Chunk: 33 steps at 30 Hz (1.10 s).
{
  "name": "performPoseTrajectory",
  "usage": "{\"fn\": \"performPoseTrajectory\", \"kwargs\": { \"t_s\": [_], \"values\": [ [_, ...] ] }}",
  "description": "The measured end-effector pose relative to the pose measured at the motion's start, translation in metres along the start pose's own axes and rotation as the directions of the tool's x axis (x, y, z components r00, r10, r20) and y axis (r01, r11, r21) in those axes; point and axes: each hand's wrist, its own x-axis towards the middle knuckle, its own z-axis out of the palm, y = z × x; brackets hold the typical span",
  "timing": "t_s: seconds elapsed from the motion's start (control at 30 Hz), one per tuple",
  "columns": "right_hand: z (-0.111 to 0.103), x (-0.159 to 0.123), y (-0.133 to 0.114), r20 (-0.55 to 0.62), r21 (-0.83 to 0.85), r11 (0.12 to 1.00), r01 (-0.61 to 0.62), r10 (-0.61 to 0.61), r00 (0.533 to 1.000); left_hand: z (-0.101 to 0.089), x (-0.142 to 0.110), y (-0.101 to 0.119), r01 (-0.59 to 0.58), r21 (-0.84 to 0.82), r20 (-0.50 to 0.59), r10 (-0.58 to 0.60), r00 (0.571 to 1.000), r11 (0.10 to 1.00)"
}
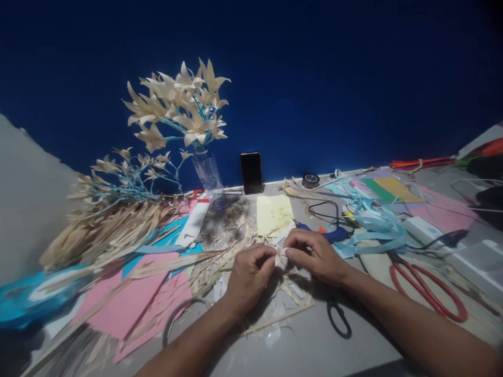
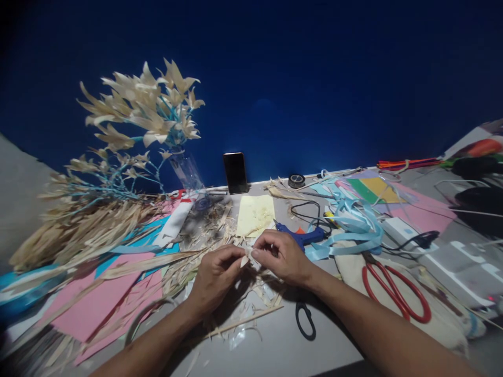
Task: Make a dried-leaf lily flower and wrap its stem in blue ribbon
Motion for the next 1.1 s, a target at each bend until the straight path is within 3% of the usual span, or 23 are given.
{"fn": "performPoseTrajectory", "kwargs": {
  "t_s": [0.3,0.47,0.83,1.1],
  "values": [
    [0.0089,-0.0026,0.0049,-0.043,-0.069,0.994,0.08,-0.083,0.996,0.001,0.0,0.0009,-0.01,0.043,-0.01,0.01,1.0,0.999],
    [0.0047,-0.0009,0.001,-0.037,-0.016,1.0,-0.015,0.014,0.999,0.002,-0.0005,0.0041,0.014,0.032,0.009,-0.014,1.0,0.999],
    [0.0083,-0.0023,0.0027,-0.09,-0.035,0.996,0.088,-0.091,0.992,0.0033,0.0014,0.0022,0.26,-0.223,0.059,-0.253,0.966,0.94],
    [0.0065,-0.0014,0.0008,-0.077,-0.003,0.997,0.075,-0.075,0.994,0.003,0.0035,0.0031,0.279,-0.293,0.07,-0.271,0.96,0.914]
  ]
}}
